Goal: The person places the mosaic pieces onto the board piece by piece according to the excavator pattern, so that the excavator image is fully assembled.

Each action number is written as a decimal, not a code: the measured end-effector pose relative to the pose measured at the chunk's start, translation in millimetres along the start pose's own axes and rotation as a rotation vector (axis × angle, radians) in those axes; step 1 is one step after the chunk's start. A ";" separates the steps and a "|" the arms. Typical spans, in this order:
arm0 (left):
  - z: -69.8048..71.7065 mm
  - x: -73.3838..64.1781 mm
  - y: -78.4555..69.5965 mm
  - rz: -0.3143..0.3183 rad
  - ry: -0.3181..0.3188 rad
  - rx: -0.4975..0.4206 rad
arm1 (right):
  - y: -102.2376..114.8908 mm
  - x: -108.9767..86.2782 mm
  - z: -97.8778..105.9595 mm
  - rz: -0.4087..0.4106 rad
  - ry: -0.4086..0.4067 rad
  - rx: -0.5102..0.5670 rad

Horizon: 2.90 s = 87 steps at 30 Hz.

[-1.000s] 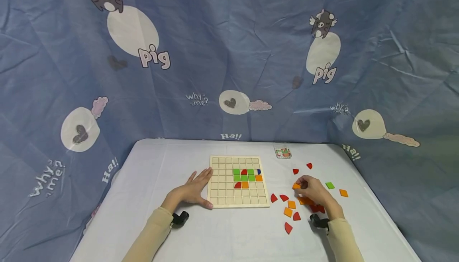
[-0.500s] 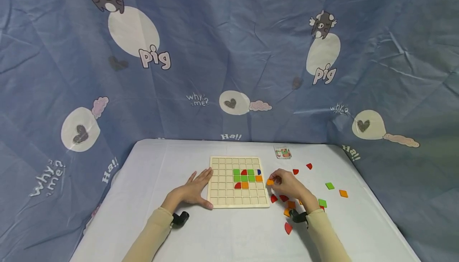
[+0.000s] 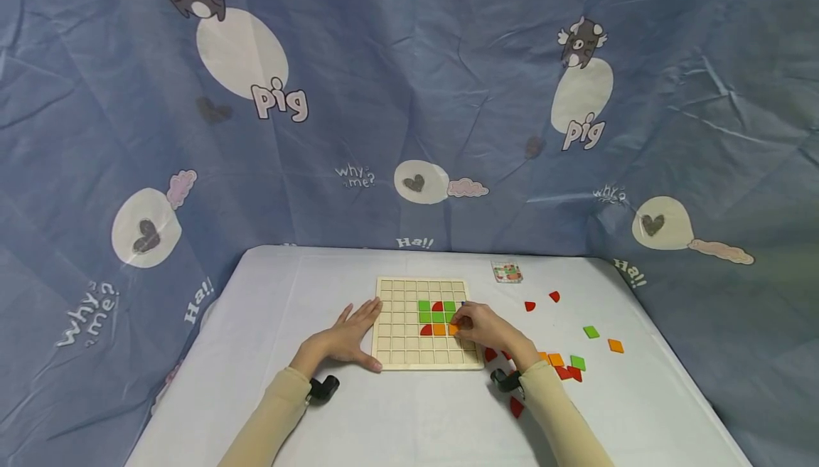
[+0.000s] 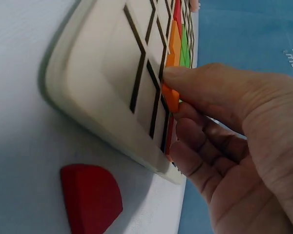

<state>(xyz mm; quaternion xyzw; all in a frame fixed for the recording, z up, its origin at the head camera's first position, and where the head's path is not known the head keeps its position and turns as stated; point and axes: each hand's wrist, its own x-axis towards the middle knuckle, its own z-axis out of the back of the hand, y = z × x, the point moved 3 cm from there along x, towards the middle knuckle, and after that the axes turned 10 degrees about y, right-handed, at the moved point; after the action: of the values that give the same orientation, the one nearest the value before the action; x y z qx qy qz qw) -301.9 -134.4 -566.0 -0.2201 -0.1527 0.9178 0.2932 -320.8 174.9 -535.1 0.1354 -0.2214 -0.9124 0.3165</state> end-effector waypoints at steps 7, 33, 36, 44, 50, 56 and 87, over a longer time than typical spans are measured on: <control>0.0 0.2 0.4 0.000 -0.002 0.006 | 0.1 3.7 0.7 0.007 0.019 0.010; 1.1 -3.1 -1.1 0.002 -0.014 0.010 | -23.6 -65.3 16.3 -0.174 0.126 0.135; 0.9 -2.6 -1.4 0.001 -0.014 0.005 | -22.5 -69.2 11.1 -0.147 0.163 0.121; 0.4 -0.6 -2.2 0.000 0.000 0.007 | -28.2 -65.7 6.7 -0.162 0.124 0.071; 1.7 -1.0 -4.2 -0.005 0.003 -0.002 | -39.7 -59.8 10.7 -0.356 0.050 0.083; 1.3 -1.7 -2.8 0.009 0.003 0.010 | -49.5 -58.2 10.9 -0.404 0.005 0.058; 1.0 0.3 -2.0 -0.016 -0.006 -0.005 | -16.9 -25.1 7.1 -0.108 -0.062 0.038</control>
<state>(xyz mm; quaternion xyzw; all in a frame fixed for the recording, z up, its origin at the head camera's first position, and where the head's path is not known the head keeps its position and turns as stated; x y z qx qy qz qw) -301.7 -132.8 -564.4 -0.2167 -0.1577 0.9157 0.2996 -313.1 205.1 -534.5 0.1249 -0.2408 -0.9275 0.2571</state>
